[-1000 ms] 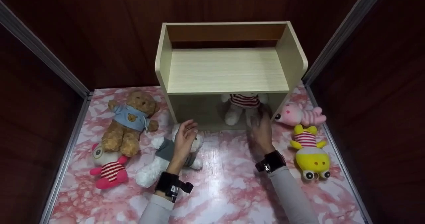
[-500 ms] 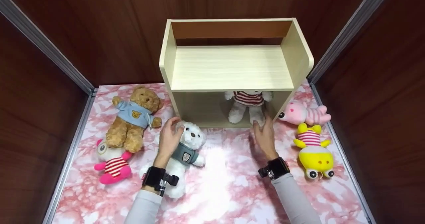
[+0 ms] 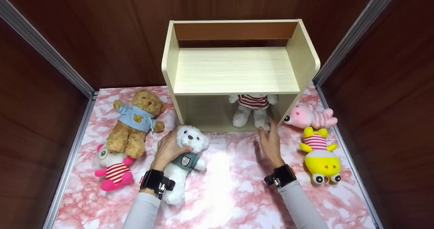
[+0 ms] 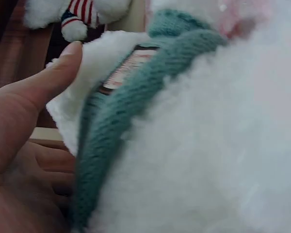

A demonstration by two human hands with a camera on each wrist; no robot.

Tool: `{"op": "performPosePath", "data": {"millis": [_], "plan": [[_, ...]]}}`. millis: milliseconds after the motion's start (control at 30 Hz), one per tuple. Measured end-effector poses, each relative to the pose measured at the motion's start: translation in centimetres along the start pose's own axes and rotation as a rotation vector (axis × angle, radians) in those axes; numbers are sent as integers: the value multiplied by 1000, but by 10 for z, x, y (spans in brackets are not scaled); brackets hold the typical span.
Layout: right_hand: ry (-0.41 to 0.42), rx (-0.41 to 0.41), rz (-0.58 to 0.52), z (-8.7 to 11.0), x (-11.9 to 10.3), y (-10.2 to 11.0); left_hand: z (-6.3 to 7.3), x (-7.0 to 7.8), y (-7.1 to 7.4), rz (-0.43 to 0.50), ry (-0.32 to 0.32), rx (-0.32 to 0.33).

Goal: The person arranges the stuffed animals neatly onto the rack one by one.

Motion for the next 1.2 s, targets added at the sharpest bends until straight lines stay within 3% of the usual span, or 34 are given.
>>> {"op": "performPosePath", "data": {"millis": [167,333,700,833,967,1200], "plan": [[19,24,-95,2,0,-1,0,-13,-5,-56,51,-65],[30,39,-96,3,-2,-2,0,-21,-9,-73,97,-90],[20,53,-138,6,-11,-6,11,-11,-1,-69,42,89],[8,53,-172,7,-17,-8,14,4,4,-44,0,163],[25,38,-161,3,-25,-12,16,25,8,11,-85,280],[21,-2,-194,12,-33,-21,23,46,1,148,-125,418]]}}
Point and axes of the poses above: each hand's wrist, its own z-axis away from the middle knuckle, its own y-axis out of the back of the hand, x = y × z, the point moved 7 cm from there along -z, towards the middle knuckle, and after that the axes turned 13 degrees about y, right-handed, at the moved point
